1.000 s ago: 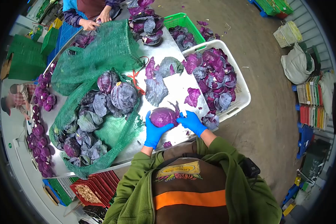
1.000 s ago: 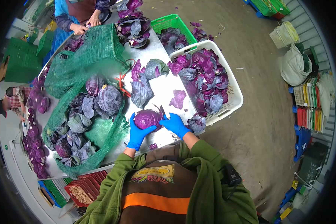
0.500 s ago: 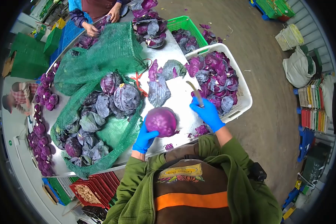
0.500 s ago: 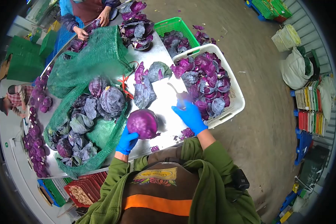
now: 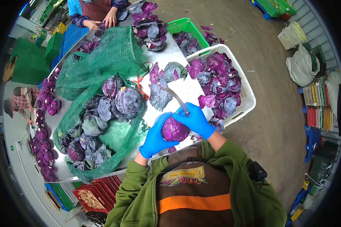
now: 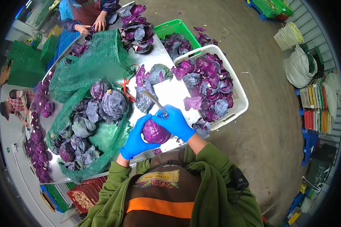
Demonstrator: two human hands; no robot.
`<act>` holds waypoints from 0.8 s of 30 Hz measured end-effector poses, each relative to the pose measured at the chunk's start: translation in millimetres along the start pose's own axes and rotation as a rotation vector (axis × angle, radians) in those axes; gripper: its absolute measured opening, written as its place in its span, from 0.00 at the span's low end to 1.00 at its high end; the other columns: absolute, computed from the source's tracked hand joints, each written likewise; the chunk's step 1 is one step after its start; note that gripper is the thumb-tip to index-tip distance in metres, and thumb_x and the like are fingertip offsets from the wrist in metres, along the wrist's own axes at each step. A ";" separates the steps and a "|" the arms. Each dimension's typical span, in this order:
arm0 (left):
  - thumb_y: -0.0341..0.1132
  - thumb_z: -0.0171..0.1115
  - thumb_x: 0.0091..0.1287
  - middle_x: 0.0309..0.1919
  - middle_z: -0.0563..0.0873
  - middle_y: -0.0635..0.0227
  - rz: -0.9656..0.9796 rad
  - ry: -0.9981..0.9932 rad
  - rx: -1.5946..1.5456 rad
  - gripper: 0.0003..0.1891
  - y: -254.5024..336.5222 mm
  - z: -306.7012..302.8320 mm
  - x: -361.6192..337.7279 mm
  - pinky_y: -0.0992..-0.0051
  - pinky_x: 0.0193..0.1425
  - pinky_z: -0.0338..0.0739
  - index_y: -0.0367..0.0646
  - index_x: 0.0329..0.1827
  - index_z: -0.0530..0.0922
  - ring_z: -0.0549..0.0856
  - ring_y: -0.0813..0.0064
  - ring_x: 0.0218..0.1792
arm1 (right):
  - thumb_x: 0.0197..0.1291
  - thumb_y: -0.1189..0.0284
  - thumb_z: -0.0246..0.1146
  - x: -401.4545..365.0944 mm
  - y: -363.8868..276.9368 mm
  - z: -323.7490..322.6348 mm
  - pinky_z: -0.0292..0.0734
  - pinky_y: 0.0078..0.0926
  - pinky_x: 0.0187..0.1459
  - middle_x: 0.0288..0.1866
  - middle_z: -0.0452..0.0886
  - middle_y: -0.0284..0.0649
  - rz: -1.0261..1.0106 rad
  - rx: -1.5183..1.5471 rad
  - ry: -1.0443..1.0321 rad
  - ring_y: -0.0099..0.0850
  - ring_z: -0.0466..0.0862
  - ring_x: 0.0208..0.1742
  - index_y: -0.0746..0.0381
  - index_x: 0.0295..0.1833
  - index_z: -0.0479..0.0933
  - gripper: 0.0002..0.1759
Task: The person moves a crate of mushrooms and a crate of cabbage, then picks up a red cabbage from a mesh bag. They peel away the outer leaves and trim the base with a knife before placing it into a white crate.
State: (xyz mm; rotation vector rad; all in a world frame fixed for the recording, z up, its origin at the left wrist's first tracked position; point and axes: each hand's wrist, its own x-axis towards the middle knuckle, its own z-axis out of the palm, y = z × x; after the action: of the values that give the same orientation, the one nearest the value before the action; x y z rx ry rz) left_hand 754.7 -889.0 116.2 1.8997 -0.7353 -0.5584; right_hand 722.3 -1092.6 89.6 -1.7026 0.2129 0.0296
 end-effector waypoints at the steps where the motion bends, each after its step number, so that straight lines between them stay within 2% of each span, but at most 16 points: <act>1: 0.41 0.86 0.40 0.67 0.71 0.57 0.001 0.001 0.000 0.54 -1.2 0.6 -0.4 0.62 0.72 0.70 0.45 0.74 0.64 0.73 0.57 0.69 | 0.58 0.65 0.75 -0.4 2.9 0.3 0.76 0.22 0.37 0.32 0.82 0.32 0.038 0.092 0.030 0.21 0.79 0.33 0.62 0.38 0.81 0.14; 4: 0.40 0.86 0.41 0.68 0.71 0.57 -0.022 0.012 -0.009 0.55 -6.0 3.3 -5.2 0.62 0.73 0.68 0.45 0.74 0.63 0.73 0.59 0.69 | 0.54 0.63 0.77 -4.2 0.5 -4.3 0.76 0.23 0.33 0.31 0.82 0.34 0.070 0.168 0.057 0.21 0.79 0.30 0.64 0.37 0.81 0.17; 5: 0.40 0.86 0.41 0.70 0.70 0.56 -0.054 -0.004 -0.103 0.55 -8.9 3.4 -7.0 0.62 0.74 0.67 0.45 0.75 0.62 0.72 0.59 0.70 | 0.54 0.63 0.77 -4.1 -1.5 -8.9 0.76 0.23 0.33 0.31 0.82 0.34 0.071 0.167 0.057 0.21 0.79 0.30 0.64 0.37 0.81 0.17; 7: 0.40 0.86 0.41 0.71 0.69 0.56 -0.087 -0.020 -0.198 0.56 -11.0 1.3 -11.8 0.62 0.74 0.67 0.45 0.76 0.61 0.71 0.60 0.71 | 0.56 0.69 0.76 -0.4 -5.9 -23.2 0.73 0.18 0.30 0.29 0.81 0.31 0.333 0.356 -0.014 0.18 0.76 0.27 0.62 0.36 0.79 0.12; 9: 0.37 0.87 0.40 0.72 0.68 0.59 -0.225 -0.057 -0.450 0.59 -11.7 -2.2 -18.3 0.63 0.76 0.65 0.45 0.78 0.58 0.69 0.64 0.72 | 0.57 0.70 0.75 1.6 -8.2 -31.8 0.71 0.17 0.27 0.28 0.80 0.31 0.337 0.349 -0.015 0.18 0.75 0.26 0.61 0.35 0.79 0.11; 11: 0.36 0.88 0.40 0.72 0.68 0.60 -0.226 -0.059 -0.493 0.61 -13.7 -5.8 -23.0 0.63 0.76 0.64 0.45 0.78 0.57 0.69 0.64 0.72 | 0.61 0.69 0.72 2.7 -5.2 -39.5 0.70 0.16 0.26 0.28 0.79 0.31 0.294 0.527 -0.003 0.18 0.75 0.25 0.61 0.37 0.78 0.10; 12: 0.34 0.88 0.39 0.72 0.68 0.61 -0.224 -0.060 -0.536 0.62 -14.0 -6.3 -24.6 0.63 0.77 0.63 0.45 0.79 0.56 0.69 0.65 0.72 | 0.62 0.69 0.70 7.3 13.2 -41.0 0.70 0.16 0.26 0.31 0.79 0.31 0.278 0.786 0.132 0.17 0.74 0.25 0.61 0.41 0.77 0.10; 13: 0.34 0.88 0.39 0.72 0.68 0.61 -0.223 -0.058 -0.537 0.62 -11.5 -7.2 -25.2 0.63 0.77 0.63 0.45 0.79 0.56 0.69 0.65 0.72 | 0.62 0.69 0.70 13.6 17.0 -51.4 0.70 0.16 0.26 0.31 0.79 0.31 0.279 0.785 0.130 0.17 0.74 0.25 0.61 0.41 0.77 0.10; 15: 0.31 0.88 0.36 0.72 0.68 0.62 -0.270 -0.037 -0.652 0.64 -5.7 -10.5 -27.8 0.64 0.78 0.61 0.44 0.79 0.55 0.67 0.65 0.73 | 0.64 0.67 0.68 26.1 18.9 -69.4 0.70 0.16 0.26 0.35 0.79 0.30 0.397 0.739 0.363 0.16 0.74 0.27 0.61 0.47 0.78 0.12; 16: 0.31 0.88 0.36 0.72 0.68 0.62 -0.269 -0.035 -0.650 0.64 -10.9 -7.6 -32.0 0.64 0.78 0.61 0.44 0.79 0.55 0.67 0.65 0.73 | 0.64 0.67 0.68 24.5 17.9 -69.2 0.70 0.16 0.26 0.35 0.79 0.30 0.395 0.740 0.362 0.16 0.74 0.27 0.61 0.47 0.78 0.12; 18: 0.33 0.85 0.45 0.71 0.69 0.60 -0.295 0.097 -0.749 0.57 -27.8 3.8 -37.5 0.60 0.73 0.70 0.44 0.78 0.57 0.72 0.64 0.70 | 0.64 0.67 0.68 17.6 13.9 -70.0 0.71 0.15 0.27 0.35 0.78 0.28 0.332 0.369 0.397 0.15 0.73 0.27 0.61 0.53 0.78 0.15; 19: 0.33 0.85 0.45 0.71 0.69 0.60 -0.293 0.100 -0.750 0.57 -27.2 10.4 -35.5 0.60 0.73 0.70 0.44 0.78 0.57 0.72 0.64 0.70 | 0.63 0.67 0.69 12.1 19.6 -70.3 0.71 0.14 0.29 0.38 0.80 0.29 0.501 0.292 0.246 0.15 0.73 0.28 0.61 0.61 0.77 0.23; 21: 0.41 0.78 0.57 0.67 0.73 0.58 -0.675 0.390 -1.344 0.46 -23.6 33.5 -32.4 0.58 0.60 0.83 0.44 0.76 0.61 0.79 0.61 0.64 | 0.60 0.55 0.72 -12.3 31.7 -51.3 0.70 0.16 0.27 0.45 0.82 0.35 0.454 0.491 -0.081 0.17 0.74 0.26 0.62 0.63 0.76 0.32; 22: 0.50 0.71 0.64 0.63 0.77 0.56 -0.713 0.410 -1.363 0.39 -25.0 43.0 -28.3 0.58 0.46 0.89 0.43 0.73 0.63 0.85 0.57 0.56 | 0.59 0.54 0.73 -20.3 34.2 -38.3 0.71 0.16 0.28 0.51 0.81 0.37 0.413 0.397 -0.156 0.17 0.75 0.28 0.62 0.67 0.74 0.35; 23: 0.50 0.71 0.64 0.63 0.77 0.56 -0.716 0.411 -1.365 0.39 -26.3 47.2 -29.0 0.58 0.46 0.89 0.43 0.73 0.63 0.85 0.57 0.56 | 0.58 0.54 0.74 -24.3 37.7 -25.5 0.72 0.16 0.30 0.57 0.80 0.38 0.373 0.304 -0.231 0.17 0.75 0.29 0.61 0.71 0.71 0.39; 24: 0.53 0.70 0.64 0.62 0.78 0.54 -0.842 0.321 -1.405 0.40 -26.5 50.2 -31.0 0.59 0.46 0.89 0.41 0.73 0.63 0.85 0.56 0.54 | 0.57 0.53 0.74 -22.1 51.9 -14.9 0.72 0.16 0.31 0.53 0.81 0.37 0.395 0.284 -0.260 0.17 0.76 0.30 0.61 0.70 0.72 0.39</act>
State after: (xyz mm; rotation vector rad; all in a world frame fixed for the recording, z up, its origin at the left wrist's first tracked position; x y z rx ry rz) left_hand 706.1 -890.1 73.4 0.7888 0.6557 -0.9001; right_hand 690.9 -1111.1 44.0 -1.3376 0.3383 0.4886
